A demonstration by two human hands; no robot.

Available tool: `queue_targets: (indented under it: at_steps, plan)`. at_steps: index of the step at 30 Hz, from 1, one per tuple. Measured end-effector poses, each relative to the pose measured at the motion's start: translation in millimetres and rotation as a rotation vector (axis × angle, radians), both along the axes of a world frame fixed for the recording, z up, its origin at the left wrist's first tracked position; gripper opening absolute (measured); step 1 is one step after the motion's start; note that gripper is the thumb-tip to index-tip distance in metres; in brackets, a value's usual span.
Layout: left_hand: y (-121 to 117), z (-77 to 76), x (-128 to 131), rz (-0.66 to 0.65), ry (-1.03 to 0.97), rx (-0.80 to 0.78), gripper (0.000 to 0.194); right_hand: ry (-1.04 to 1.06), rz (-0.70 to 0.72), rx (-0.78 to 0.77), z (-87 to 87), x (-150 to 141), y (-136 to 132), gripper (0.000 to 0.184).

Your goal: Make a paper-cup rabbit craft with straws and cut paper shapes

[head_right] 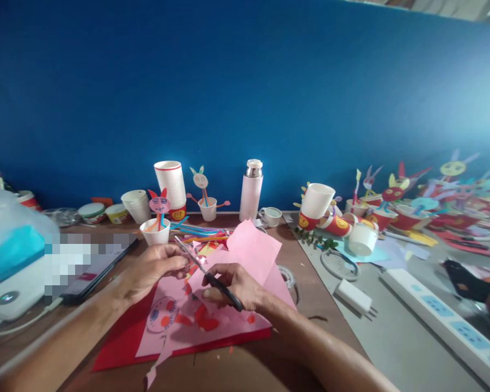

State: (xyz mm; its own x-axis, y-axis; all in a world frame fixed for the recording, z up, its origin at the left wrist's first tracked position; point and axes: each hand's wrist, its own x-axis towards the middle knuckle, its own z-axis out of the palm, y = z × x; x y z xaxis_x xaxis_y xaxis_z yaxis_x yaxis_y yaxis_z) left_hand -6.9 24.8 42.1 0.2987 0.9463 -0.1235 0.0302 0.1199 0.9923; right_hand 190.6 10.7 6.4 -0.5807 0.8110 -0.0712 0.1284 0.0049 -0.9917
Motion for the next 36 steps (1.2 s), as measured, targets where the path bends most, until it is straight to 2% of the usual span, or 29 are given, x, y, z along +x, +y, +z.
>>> queue_targets:
  at_steps: [11,17,20,24,27,31,36]
  plan:
    - [-1.7,2.6,-0.2,0.012,0.029,-0.020,0.007,-0.081,0.024,0.039,1.6,3.5,1.3,0.032]
    - [-1.3,3.6,-0.3,-0.012,0.013,-0.004,0.007,-0.073,0.036,0.034,0.6,5.3,2.7,0.033]
    - [-3.2,7.4,0.0,0.000,0.030,-0.017,0.008,0.007,0.007,0.066,2.3,9.5,6.8,0.031]
    - [-8.7,11.3,3.1,-0.105,0.073,-0.028,0.011,0.174,-0.069,0.124,10.9,12.2,9.4,0.032]
    - [-13.3,8.5,8.0,-0.181,0.102,-0.041,0.011,0.169,-0.101,0.072,17.5,8.1,4.8,0.033]
    - [-17.9,0.6,13.3,-0.264,0.139,-0.054,0.010,0.170,-0.052,0.021,20.0,0.6,-2.5,0.035]
    - [-19.1,-6.5,14.3,-0.344,0.178,-0.017,0.013,0.175,-0.027,0.002,14.3,-3.5,-3.4,0.042]
